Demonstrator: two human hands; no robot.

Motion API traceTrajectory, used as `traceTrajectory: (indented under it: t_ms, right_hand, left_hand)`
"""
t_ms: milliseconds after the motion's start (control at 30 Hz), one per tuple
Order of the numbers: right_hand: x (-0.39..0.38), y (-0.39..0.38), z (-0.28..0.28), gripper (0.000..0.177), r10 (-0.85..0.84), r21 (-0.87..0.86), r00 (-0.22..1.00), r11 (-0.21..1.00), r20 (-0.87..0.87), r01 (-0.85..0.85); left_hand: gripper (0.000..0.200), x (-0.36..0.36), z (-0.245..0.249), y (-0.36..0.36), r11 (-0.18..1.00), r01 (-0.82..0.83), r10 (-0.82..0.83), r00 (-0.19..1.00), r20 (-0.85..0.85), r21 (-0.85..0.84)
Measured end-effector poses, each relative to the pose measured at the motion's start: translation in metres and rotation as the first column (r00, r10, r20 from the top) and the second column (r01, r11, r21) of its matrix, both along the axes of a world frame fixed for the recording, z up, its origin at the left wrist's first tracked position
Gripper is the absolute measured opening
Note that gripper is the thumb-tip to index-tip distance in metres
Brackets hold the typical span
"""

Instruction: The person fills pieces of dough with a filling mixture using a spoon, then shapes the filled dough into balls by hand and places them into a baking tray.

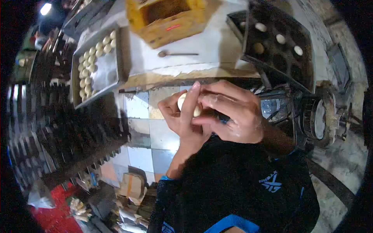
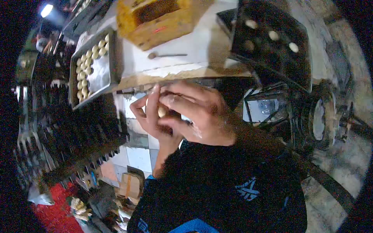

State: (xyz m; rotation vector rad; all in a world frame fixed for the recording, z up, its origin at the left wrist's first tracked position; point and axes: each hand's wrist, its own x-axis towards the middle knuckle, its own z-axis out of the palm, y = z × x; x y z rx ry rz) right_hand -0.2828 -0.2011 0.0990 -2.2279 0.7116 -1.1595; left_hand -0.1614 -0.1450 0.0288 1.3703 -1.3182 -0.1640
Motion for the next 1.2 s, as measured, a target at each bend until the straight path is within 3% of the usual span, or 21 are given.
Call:
traceTrajectory:
  t_ms: [100,133,233,300,367,467,567,633,667,700,767,833,867,933,967,1000,1033,1067,1133,1167,1200]
  right_hand:
    - [-0.064,-0.034,-0.005,0.032,-0.018,-0.125,0.998,0.992,0.058,0.025]
    - [-0.083,-0.042,-0.002,0.029,-0.003,-0.145,0.997,0.989,0.079,0.014]
    - [-0.134,-0.063,0.018,0.022,-0.090,0.087,0.987,0.993,0.132,0.079]
    - [-0.158,-0.064,0.022,0.020,-0.169,0.395,0.963,0.915,0.209,0.075]
    - [-0.178,-0.065,0.004,0.029,-0.095,0.561,0.911,0.812,0.401,-0.162]
    - [-0.198,-0.071,-0.004,0.029,-0.063,0.101,0.930,0.994,0.362,0.028]
    - [-0.211,-0.063,-0.002,0.034,-0.207,-0.055,0.945,0.972,0.253,0.228]
    - [-0.228,-0.073,-0.013,0.032,-0.138,-0.205,0.930,0.955,0.340,0.216]
    - [-0.238,-0.076,-0.016,0.030,-0.116,-0.120,0.928,0.979,0.354,0.168]
    - [-0.240,-0.078,-0.024,0.028,-0.080,-0.004,0.906,0.996,0.416,0.090]
    - [-0.245,-0.081,-0.040,0.025,-0.055,0.206,0.822,0.975,0.567,-0.077]
    - [-0.272,-0.080,-0.041,0.027,-0.141,0.403,0.971,0.913,0.193,0.052]
    - [-0.282,-0.085,-0.053,0.020,-0.080,0.264,0.976,0.964,0.205,0.023]
    - [-0.289,-0.085,-0.050,0.022,-0.275,0.220,0.961,0.936,-0.033,0.275]
    - [-0.292,-0.084,-0.045,0.023,-0.371,0.170,0.916,0.903,-0.152,0.394]
    - [-0.297,-0.084,-0.037,0.027,-0.335,0.128,0.908,0.919,-0.250,0.374]
    - [-0.294,-0.086,-0.039,0.026,-0.295,0.065,0.926,0.946,-0.237,0.318]
    - [-0.286,-0.088,-0.042,0.025,-0.250,0.007,0.941,0.966,-0.228,0.258]
    - [-0.282,-0.090,-0.062,0.026,-0.126,-0.086,0.945,0.991,-0.301,0.105]
    - [-0.283,-0.089,-0.070,0.025,-0.124,-0.023,0.951,0.992,-0.282,0.122]
    - [-0.285,-0.090,-0.076,0.025,-0.121,0.036,0.958,0.990,-0.262,0.135]
  left_hand:
    - [0.079,-0.069,0.012,-0.037,0.977,0.151,-0.206,0.844,-0.495,-0.149]
    - [0.068,-0.082,0.013,-0.047,0.938,0.294,-0.346,0.745,-0.570,-0.186]
    - [0.047,-0.106,0.015,-0.070,0.717,0.602,-0.616,0.312,-0.724,-0.350]
    - [0.041,-0.132,0.014,-0.080,0.777,0.537,-0.596,0.459,-0.660,-0.328]
    - [0.037,-0.141,0.016,-0.100,0.750,0.586,-0.659,0.619,-0.427,-0.307]
    - [0.036,-0.173,0.030,-0.119,0.832,0.450,-0.546,0.767,-0.336,-0.324]
    - [0.073,-0.203,0.038,-0.126,0.894,0.338,-0.439,0.789,-0.430,-0.293]
    - [0.098,-0.216,0.042,-0.135,0.819,0.491,-0.573,0.717,-0.396,-0.296]
    - [0.116,-0.228,0.045,-0.134,0.804,0.558,-0.562,0.597,-0.572,-0.206]
    - [0.101,-0.229,0.036,-0.144,0.692,0.675,-0.688,0.506,-0.521,-0.258]
    - [0.072,-0.230,0.022,-0.166,0.611,0.755,-0.789,0.557,-0.261,-0.237]
    - [0.045,-0.239,0.012,-0.174,0.652,0.726,-0.758,0.610,-0.231,-0.219]
    - [0.039,-0.240,0.020,-0.160,0.784,0.610,-0.516,0.741,-0.430,0.110]
    - [0.032,-0.240,0.003,-0.164,0.815,0.438,-0.452,0.890,-0.056,0.379]
    - [0.029,-0.241,-0.013,-0.167,0.818,0.319,-0.429,0.892,0.139,0.479]
    - [0.026,-0.246,-0.037,-0.160,0.698,0.531,-0.472,0.846,-0.249,0.481]
    - [0.026,-0.250,-0.061,-0.154,0.606,0.709,-0.374,0.655,-0.656,0.361]
    - [0.029,-0.255,-0.085,-0.147,0.581,0.777,-0.187,0.419,-0.889,0.244]
    - [0.033,-0.265,-0.096,-0.142,0.532,0.778,-0.368,0.569,-0.736,0.335]
    - [0.034,-0.270,-0.101,-0.139,0.523,0.765,-0.453,0.623,-0.638,0.376]
    - [0.033,-0.273,-0.097,-0.139,0.484,0.809,-0.428,0.552,-0.716,0.334]
